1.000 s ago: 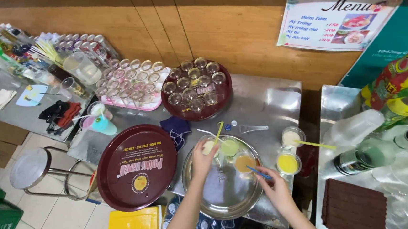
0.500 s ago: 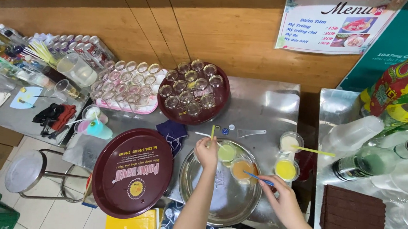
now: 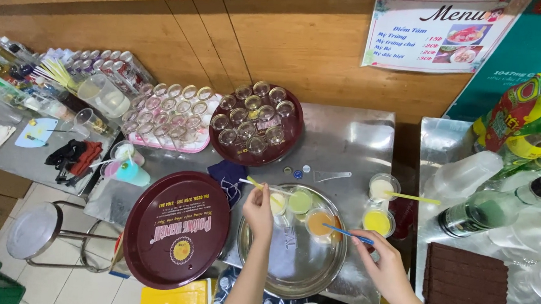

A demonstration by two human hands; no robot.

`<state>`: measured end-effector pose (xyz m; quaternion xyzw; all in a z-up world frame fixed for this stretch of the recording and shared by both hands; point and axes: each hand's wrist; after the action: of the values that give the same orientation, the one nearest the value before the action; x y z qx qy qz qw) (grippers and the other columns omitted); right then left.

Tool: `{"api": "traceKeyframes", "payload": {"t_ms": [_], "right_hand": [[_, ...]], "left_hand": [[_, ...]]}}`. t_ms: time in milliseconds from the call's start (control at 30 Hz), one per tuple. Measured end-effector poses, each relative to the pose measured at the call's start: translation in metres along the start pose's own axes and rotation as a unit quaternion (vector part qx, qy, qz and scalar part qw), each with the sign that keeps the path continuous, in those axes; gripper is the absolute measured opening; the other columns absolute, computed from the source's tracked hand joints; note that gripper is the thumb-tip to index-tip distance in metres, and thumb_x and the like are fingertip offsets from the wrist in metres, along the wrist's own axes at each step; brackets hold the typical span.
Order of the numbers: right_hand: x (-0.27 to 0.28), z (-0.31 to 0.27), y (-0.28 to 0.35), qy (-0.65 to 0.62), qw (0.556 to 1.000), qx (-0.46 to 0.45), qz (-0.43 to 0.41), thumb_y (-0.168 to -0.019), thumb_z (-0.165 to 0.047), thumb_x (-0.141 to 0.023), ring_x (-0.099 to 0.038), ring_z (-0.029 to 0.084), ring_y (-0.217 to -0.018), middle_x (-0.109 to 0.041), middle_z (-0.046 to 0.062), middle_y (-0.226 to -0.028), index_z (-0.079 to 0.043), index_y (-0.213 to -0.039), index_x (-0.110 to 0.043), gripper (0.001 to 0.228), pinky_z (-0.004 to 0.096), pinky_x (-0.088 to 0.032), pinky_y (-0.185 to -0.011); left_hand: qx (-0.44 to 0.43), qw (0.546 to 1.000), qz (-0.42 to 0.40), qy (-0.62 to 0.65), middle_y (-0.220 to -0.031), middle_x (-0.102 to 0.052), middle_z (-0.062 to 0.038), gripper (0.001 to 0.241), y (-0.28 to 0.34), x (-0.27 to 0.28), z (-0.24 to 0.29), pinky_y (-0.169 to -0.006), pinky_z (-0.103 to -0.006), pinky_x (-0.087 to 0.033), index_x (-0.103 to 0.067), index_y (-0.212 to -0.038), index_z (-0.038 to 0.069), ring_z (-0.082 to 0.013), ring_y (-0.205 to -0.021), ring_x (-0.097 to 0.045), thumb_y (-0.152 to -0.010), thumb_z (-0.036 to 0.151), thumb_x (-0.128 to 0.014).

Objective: The person arranges several small plastic cups containing different colored liquids onto a metal tray. They then pick up a glass, stir its contents with a spoon, and add a dark liquid from a bottle into the glass using the spoon.

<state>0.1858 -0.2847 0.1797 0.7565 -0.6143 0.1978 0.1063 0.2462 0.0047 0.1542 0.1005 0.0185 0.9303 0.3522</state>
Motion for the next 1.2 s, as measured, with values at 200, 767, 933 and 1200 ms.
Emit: {"api": "traceKeyframes", "payload": {"t_ms": [200,767,933,1200], "right_hand": [[0.002,0.0,0.003,-0.004,1.0,0.001,0.009,-0.094,-0.019,-0.065,-0.072,0.013,-0.09,-0.078,0.001,-0.113,-0.016,-0.119,-0.076,0.027,0.027,-0.057,-0.08],[0.008,0.027,0.015,-0.15,0.976,-0.143,0.072,-0.097,-0.018,-0.064,-0.065,0.017,-0.07,-0.079,0.007,-0.099,-0.007,-0.12,-0.076,0.028,0.029,-0.055,-0.075],[0.007,0.04,0.016,-0.275,0.936,-0.184,0.12,-0.101,-0.009,-0.06,-0.063,0.026,-0.068,-0.074,0.02,-0.097,0.004,-0.12,-0.07,0.025,0.037,-0.056,-0.071],[0.009,0.057,0.021,-0.369,0.861,-0.306,0.169,-0.106,-0.019,-0.059,-0.062,0.023,-0.073,-0.074,0.016,-0.106,0.0,-0.124,-0.066,0.027,0.034,-0.05,-0.076]], "left_hand": [[-0.07,0.997,0.006,0.004,-0.081,-0.075,-0.001,0.023,-0.001,0.01,-0.004,-0.073,-0.026,-0.053,-0.077,-0.096,0.005,-0.009,-0.08,-0.069,-0.097,0.027,-0.069],[0.074,0.964,0.133,0.219,-0.097,-0.075,-0.015,0.024,-0.008,0.049,-0.032,-0.085,-0.0309,-0.065,-0.072,-0.109,-0.003,-0.022,-0.09,-0.075,-0.098,0.019,-0.07],[0.111,0.932,0.172,0.301,-0.092,-0.071,-0.013,0.021,-0.016,0.059,-0.06,-0.081,-0.0282,-0.063,-0.07,-0.103,-0.005,-0.0216,-0.085,-0.072,-0.099,0.016,-0.071],[0.214,0.888,0.234,0.333,-0.099,-0.07,-0.007,0.015,-0.021,0.073,-0.081,-0.08,-0.0248,-0.063,-0.073,-0.105,0.003,-0.0197,-0.085,-0.072,-0.097,0.016,-0.074]]}}
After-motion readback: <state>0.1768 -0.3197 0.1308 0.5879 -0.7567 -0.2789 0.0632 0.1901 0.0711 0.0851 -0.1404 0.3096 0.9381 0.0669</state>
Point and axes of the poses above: each hand's wrist, its own y-axis away from the middle knuckle, its own x-axis out of the back of the hand, z = x × y
